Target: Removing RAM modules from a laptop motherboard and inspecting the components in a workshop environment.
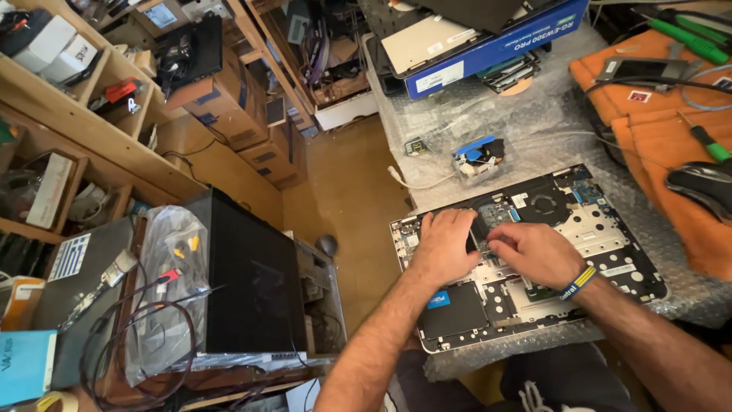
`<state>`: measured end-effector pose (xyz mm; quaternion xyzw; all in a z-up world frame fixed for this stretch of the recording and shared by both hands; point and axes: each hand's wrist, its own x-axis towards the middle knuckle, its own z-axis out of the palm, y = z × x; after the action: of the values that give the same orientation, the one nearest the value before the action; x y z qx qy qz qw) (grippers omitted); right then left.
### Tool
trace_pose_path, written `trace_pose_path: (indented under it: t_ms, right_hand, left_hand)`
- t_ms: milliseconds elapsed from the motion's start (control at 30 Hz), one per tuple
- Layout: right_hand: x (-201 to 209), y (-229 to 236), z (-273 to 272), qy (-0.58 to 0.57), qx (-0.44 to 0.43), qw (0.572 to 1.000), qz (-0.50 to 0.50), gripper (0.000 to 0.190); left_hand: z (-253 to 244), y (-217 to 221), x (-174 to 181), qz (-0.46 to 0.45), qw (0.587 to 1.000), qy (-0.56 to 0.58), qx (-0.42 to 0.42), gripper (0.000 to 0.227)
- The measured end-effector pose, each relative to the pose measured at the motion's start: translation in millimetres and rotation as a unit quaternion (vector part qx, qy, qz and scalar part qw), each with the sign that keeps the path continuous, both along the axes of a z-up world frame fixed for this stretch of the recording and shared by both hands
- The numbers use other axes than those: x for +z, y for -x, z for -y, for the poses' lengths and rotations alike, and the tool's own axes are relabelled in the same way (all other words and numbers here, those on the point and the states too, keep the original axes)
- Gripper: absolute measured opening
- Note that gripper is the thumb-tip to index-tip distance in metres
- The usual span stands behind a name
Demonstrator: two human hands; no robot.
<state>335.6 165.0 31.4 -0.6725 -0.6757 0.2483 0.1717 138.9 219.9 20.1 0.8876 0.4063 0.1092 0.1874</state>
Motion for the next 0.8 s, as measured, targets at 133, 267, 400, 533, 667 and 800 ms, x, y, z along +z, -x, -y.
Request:
trace_pose_path:
  t_ms: [133, 267, 400, 533, 667, 800]
  right_hand:
    - [10, -4, 8, -0.004, -0.008, 1.000, -0.008, 0.022]
    - [17, -7, 15, -0.017, -0.014, 0.999, -0.029, 0.021]
    - [19, -10, 18, -0.042, -0.029, 0.998, -0.030, 0.020]
    - [26, -8, 24, -0.045, -0.038, 0.997, -0.049, 0.020]
    - [22, -9, 26, -0.055, -0.037, 0.996, -0.055, 0.019]
    - [23, -8, 27, -0.065, -0.036, 0.995, -0.063, 0.018]
  left_hand:
    - [2, -2, 0, 0.044, 0.997, 0.062, 0.024, 0.076]
    - [3, -2, -5, 0.057, 0.998, 0.018, 0.027, 0.071]
    - [5, -6, -4, 0.040, 0.999, -0.001, 0.035, 0.071]
    - [3, -1, -2, 0.051, 0.999, -0.016, 0.003, 0.067]
    - [6, -3, 1, 0.044, 0.999, -0.005, 0.016, 0.069]
    - [7, -6, -2, 0.046, 0.999, -0.008, 0.022, 0.069]
